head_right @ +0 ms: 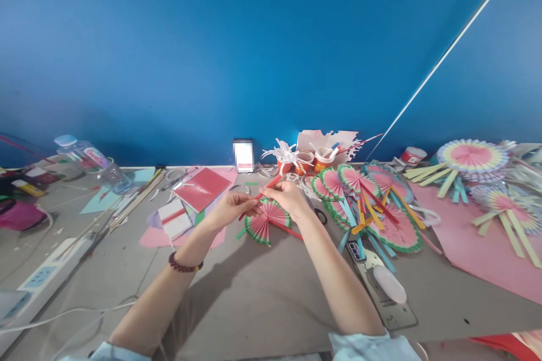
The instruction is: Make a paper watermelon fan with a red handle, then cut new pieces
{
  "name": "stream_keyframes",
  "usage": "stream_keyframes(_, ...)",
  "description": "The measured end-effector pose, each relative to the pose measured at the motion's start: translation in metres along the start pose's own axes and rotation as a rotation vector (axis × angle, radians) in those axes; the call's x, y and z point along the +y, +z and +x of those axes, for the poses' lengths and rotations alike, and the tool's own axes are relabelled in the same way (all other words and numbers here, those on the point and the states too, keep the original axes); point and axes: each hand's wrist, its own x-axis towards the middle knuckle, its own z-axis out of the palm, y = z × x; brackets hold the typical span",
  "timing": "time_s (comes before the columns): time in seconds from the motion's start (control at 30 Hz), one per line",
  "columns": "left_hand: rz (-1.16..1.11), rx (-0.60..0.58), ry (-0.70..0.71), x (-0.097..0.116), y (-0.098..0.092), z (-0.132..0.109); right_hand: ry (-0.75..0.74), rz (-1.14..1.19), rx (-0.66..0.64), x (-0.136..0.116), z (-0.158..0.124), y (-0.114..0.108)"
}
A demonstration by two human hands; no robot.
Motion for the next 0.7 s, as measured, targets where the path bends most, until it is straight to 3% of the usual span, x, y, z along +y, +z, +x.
stream_keyframes(0.13,-0.017,0.006,0.012,-0.0022,-0.0002,0.0006,0.002,-0.001,-0.022,-0.0016,-0.0007,-0.0013)
stream_keyframes(0.37,-0.003,0.073,0.017,0.0035,0.0038,-0.0022,0.025,0.116,-0.173,-0.0004,-0.0013,0.0014)
stream_keyframes(0.7,-0.021,0.021,-0.001,0.005,0.0037,-0.0015,-0.023,-0.063,-0.01,0.0054,0.0028,-0.0014)
